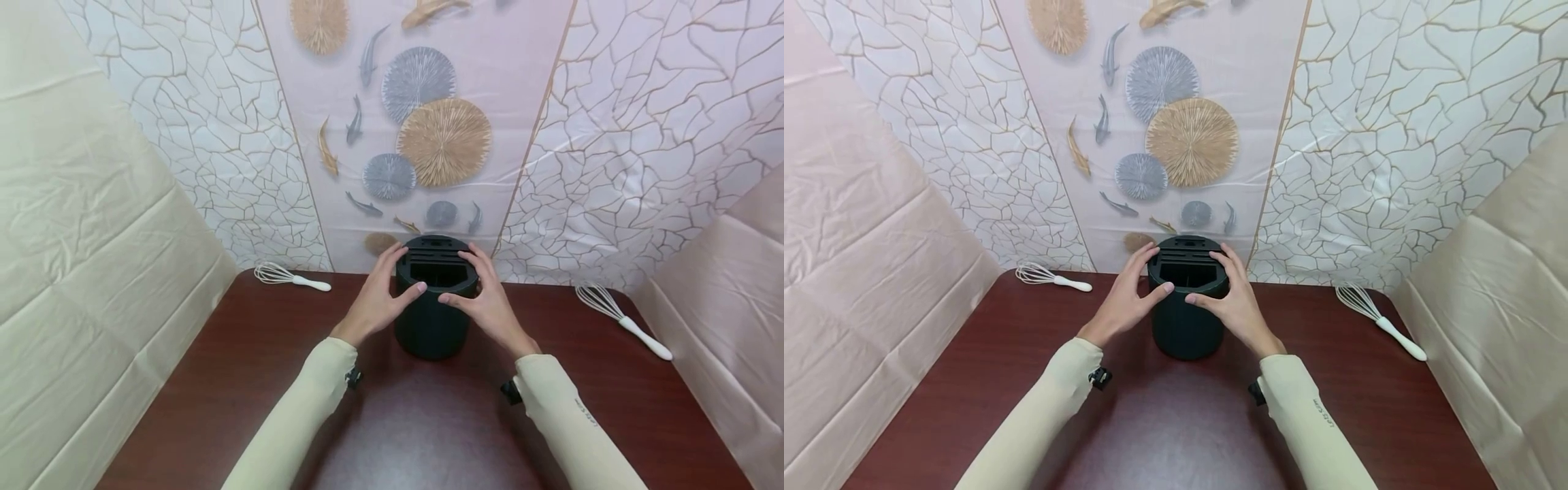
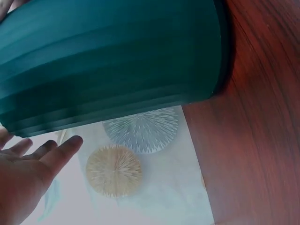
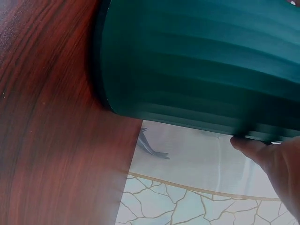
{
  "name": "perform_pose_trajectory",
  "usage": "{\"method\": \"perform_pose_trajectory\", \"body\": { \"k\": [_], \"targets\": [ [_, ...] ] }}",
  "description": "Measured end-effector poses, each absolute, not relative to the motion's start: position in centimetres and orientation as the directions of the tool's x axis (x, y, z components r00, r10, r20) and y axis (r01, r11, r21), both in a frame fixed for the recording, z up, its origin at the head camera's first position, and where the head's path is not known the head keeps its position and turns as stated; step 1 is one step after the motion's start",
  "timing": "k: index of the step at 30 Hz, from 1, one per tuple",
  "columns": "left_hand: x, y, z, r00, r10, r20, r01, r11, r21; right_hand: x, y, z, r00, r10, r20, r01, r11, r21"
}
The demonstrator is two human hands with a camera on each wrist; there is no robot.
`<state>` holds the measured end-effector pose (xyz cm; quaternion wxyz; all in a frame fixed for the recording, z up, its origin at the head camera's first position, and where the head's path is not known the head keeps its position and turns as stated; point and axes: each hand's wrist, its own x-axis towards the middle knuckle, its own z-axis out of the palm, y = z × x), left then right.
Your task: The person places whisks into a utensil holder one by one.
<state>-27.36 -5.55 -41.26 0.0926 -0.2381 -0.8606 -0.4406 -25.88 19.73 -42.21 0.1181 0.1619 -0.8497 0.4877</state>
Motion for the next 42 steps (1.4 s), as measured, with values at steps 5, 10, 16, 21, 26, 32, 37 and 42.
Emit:
{"method": "perform_pose_trajectory", "body": {
  "k": [5,10,16,21,26,32,37,42],
  "targets": [
    [-27.7,-5.7,-41.4,-0.872,0.339,0.353,0.484,0.484,0.729,-26.1,19.5,-42.1,-0.934,-0.188,0.303,-0.357,0.497,-0.791],
    [-28.3,-5.5,-41.3,-0.865,0.331,0.379,0.497,0.456,0.738,-26.5,19.7,-41.5,-0.941,-0.211,0.263,-0.336,0.507,-0.794],
    [-28.6,-4.8,-41.3,-0.858,0.370,0.356,0.503,0.467,0.727,-26.3,20.6,-41.3,-0.951,-0.171,0.259,-0.310,0.503,-0.807],
    [-28.0,-5.9,-40.5,-0.870,0.326,0.369,0.486,0.449,0.750,-26.5,20.5,-41.6,-0.944,-0.182,0.276,-0.330,0.482,-0.811],
    [-27.7,-8.3,-39.3,-0.902,0.180,0.393,0.432,0.381,0.818,-26.5,20.3,-41.8,-0.940,-0.180,0.291,-0.341,0.455,-0.823],
    [-28.1,-11.7,-39.3,-0.935,-0.021,0.355,0.330,0.316,0.889,-26.5,20.2,-42.3,-0.921,-0.176,0.347,-0.389,0.437,-0.811],
    [-28.2,-14.7,-40.2,-0.947,-0.135,0.292,0.243,0.293,0.924,-26.6,19.8,-42.8,-0.895,-0.190,0.404,-0.445,0.464,-0.766],
    [-28.6,-16.8,-40.7,-0.954,-0.185,0.234,0.177,0.279,0.944,-26.7,19.6,-42.9,-0.884,-0.199,0.423,-0.463,0.487,-0.740]
  ]
}}
